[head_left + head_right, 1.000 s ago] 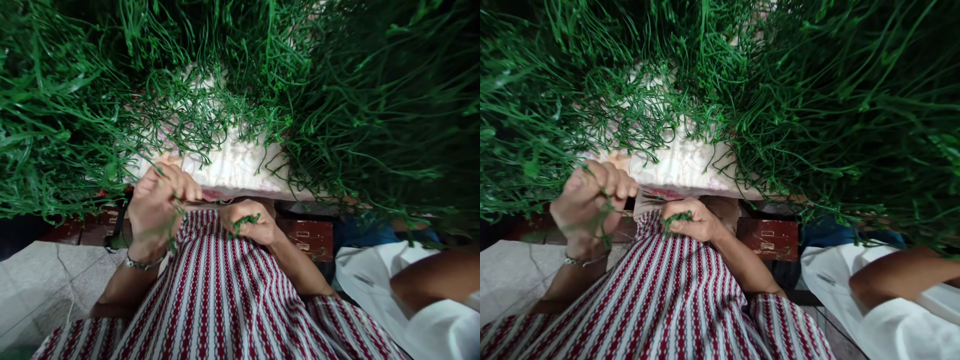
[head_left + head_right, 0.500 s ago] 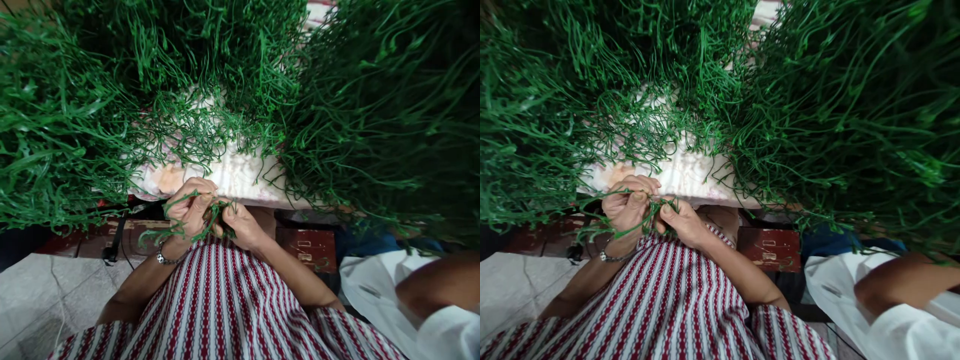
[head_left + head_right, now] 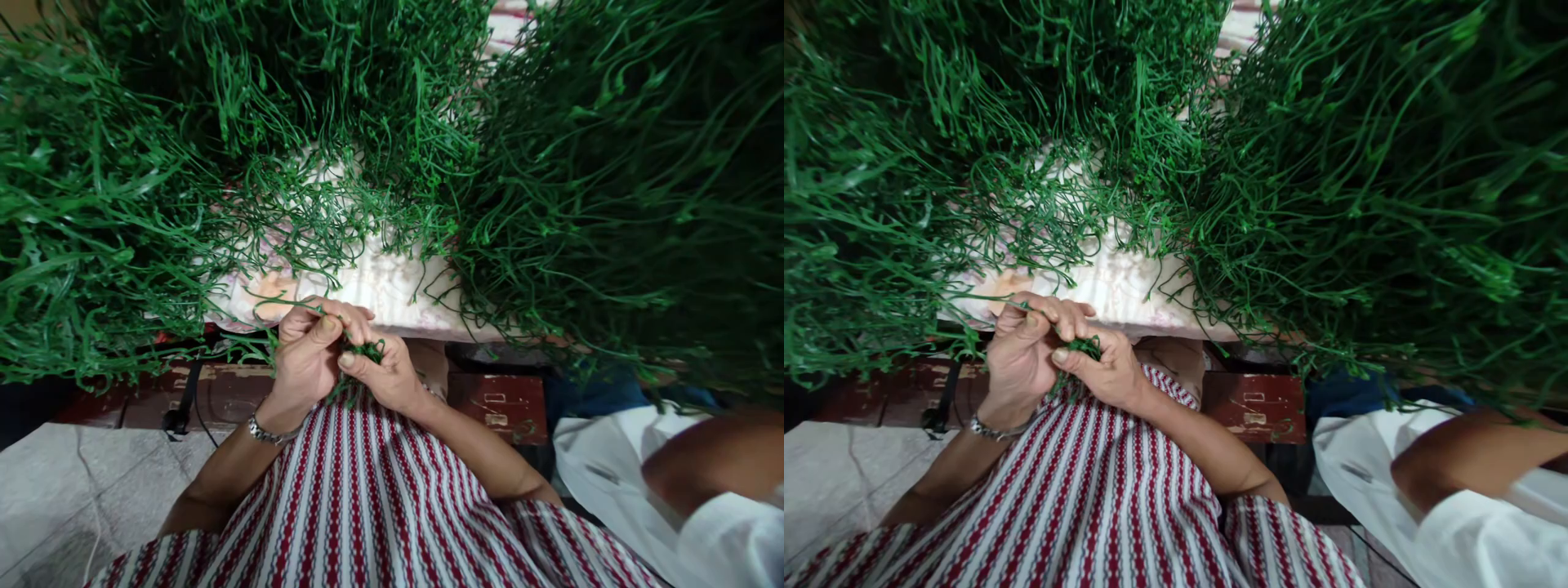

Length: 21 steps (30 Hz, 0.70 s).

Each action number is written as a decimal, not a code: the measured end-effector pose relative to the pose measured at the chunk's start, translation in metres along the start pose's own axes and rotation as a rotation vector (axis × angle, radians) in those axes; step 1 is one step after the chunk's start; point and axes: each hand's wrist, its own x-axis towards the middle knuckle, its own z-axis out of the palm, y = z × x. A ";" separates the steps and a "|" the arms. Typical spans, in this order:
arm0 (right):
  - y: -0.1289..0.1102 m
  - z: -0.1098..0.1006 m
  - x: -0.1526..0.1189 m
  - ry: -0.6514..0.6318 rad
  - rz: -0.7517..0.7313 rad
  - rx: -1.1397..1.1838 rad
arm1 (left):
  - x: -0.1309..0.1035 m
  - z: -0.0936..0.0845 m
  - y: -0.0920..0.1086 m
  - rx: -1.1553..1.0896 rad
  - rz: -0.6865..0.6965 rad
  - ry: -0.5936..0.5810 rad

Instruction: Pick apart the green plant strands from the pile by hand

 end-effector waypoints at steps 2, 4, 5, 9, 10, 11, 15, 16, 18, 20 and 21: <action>-0.004 -0.003 0.000 -0.079 -0.055 -0.019 | -0.003 0.003 0.006 -0.059 -0.101 0.006; -0.006 -0.007 0.000 -0.168 -0.123 -0.029 | -0.007 0.004 0.013 -0.099 -0.160 0.002; -0.006 -0.008 -0.002 -0.218 -0.156 -0.039 | -0.007 0.005 0.018 -0.114 -0.182 0.004; -0.003 -0.020 -0.009 -0.409 -0.184 -0.117 | -0.003 0.002 0.042 -0.153 -0.076 0.072; -0.001 -0.024 -0.010 -0.420 -0.168 -0.141 | -0.001 0.001 0.046 -0.128 -0.020 0.069; -0.001 -0.027 -0.011 -0.412 -0.161 -0.163 | 0.001 0.000 0.049 -0.089 0.012 0.056; -0.010 -0.040 -0.008 -0.380 -0.237 -0.248 | 0.005 -0.004 0.046 0.015 -0.099 0.076; -0.017 -0.042 -0.008 -0.390 -0.271 -0.270 | 0.005 -0.005 0.044 0.019 -0.124 0.100; -0.036 -0.049 -0.012 -0.398 -0.333 -0.334 | 0.004 -0.007 0.041 0.026 -0.155 0.127; -0.060 -0.057 -0.021 -0.395 -0.385 -0.462 | 0.002 -0.009 0.040 0.034 -0.182 0.131; -0.072 -0.062 -0.026 -0.378 -0.412 -0.552 | 0.001 -0.010 0.040 0.039 -0.193 0.135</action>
